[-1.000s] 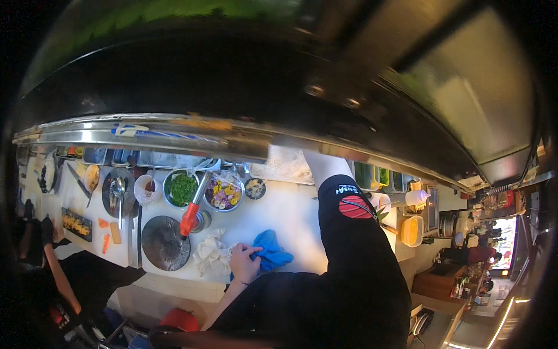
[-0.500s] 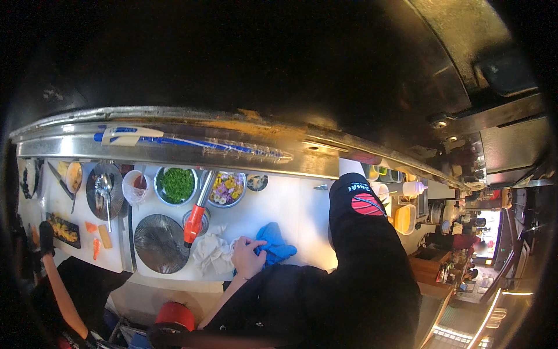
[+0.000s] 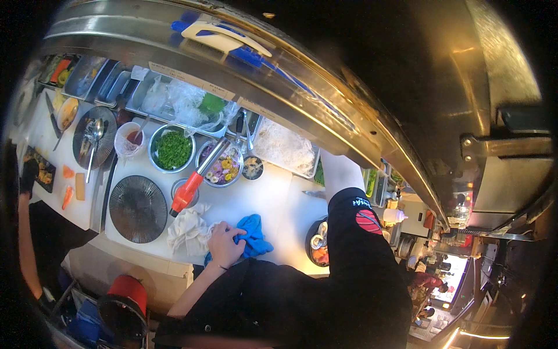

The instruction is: The person assembles a sashimi platter by arranging green leaves, raw fish slices, and vegetables on a bed of ice in a bowl. They then add sauces and garnishes to complete the dish.

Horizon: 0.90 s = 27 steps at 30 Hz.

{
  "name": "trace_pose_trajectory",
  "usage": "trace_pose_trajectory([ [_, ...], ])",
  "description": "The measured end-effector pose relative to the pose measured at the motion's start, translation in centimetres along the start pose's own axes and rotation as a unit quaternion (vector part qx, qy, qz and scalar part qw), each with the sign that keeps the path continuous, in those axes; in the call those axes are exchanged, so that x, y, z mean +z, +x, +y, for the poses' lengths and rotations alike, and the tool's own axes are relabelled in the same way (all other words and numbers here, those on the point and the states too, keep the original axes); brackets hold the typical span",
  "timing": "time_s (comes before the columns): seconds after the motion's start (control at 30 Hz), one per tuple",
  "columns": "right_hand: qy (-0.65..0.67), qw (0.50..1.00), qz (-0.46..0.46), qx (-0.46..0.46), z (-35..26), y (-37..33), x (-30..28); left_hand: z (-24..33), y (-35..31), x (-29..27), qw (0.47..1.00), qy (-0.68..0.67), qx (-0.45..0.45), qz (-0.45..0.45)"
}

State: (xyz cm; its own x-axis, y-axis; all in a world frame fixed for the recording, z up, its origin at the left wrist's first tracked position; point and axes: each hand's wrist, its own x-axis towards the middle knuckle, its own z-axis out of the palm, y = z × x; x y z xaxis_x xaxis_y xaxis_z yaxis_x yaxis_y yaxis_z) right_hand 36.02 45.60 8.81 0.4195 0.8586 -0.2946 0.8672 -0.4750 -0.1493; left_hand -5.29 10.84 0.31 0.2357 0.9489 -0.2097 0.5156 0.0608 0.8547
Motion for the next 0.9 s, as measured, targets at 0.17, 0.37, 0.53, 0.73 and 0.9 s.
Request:
trace_pose_trajectory([
  [0.17, 0.103, 0.994, 0.025, -0.038, -1.8, -0.5, -1.2, 2.4, 2.1, -2.5, 0.997, -0.030, 0.057, -0.047],
  [0.37, 0.566, 0.804, -0.146, -0.106, -3.2, -14.6, -1.0, 11.0, 13.4, -1.8, 0.850, -0.526, 0.029, 0.019],
  [0.53, 0.603, 0.789, -0.089, -0.072, -2.5, -25.6, 0.8, 12.7, 15.2, 0.1, 0.840, -0.532, -0.034, -0.098],
  [0.73, 0.523, 0.842, -0.027, -0.129, 0.9, -29.7, 3.9, 11.8, 10.6, 3.1, 0.827, -0.546, -0.064, -0.114],
  [0.9, 0.309, 0.938, 0.051, -0.148, 5.1, -33.3, 7.5, 6.7, 7.2, 4.3, 0.967, -0.243, -0.077, -0.023],
])
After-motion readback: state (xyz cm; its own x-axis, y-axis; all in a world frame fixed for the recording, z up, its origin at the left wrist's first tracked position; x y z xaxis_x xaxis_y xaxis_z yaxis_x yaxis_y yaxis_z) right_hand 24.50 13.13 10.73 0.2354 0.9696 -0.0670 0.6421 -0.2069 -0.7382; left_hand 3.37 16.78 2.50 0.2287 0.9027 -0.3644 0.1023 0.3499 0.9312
